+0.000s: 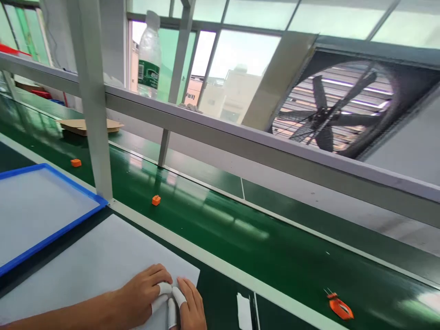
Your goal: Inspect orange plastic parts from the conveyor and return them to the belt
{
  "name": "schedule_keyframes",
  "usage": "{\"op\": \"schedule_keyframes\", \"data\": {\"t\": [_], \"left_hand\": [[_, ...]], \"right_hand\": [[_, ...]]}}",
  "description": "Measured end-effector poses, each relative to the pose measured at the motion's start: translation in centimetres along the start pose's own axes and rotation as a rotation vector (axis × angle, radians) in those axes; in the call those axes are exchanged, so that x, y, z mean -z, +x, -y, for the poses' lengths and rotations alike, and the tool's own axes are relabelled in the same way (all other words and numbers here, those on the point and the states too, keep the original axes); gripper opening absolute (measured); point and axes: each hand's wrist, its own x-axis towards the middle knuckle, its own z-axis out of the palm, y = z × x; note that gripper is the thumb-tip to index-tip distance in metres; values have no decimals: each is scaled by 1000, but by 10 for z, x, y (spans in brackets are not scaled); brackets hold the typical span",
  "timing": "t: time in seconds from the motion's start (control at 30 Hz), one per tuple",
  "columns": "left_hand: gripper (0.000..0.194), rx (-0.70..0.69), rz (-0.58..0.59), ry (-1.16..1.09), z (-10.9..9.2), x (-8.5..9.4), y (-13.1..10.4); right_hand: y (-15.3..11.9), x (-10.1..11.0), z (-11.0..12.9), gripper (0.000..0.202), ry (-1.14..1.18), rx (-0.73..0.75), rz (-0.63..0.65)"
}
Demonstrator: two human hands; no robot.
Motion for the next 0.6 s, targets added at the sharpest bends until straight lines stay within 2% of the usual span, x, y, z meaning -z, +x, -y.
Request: {"op": "schedule_keyframes", "data": {"t": [0.1,0.2,0.4,0.5,0.6], "left_hand": [[38,-76,-113,-66,-3,-1,-2],[35,-132,-156,-83,-5,1,0],[24,-216,-117,-31,-2,1,6],[23,-216,-71,12,4,-7,5],[24,-171,-47,72,8,-16,1]], "right_hand": [[7,10,10,60,-18,56,53],[10,10,15,61,2,25,32],[-9,-25,5,51,24,29,-100],[-18,-37,-1,51,22,-43,-85],[-19,-37,0,49,25,-170,-53]]}}
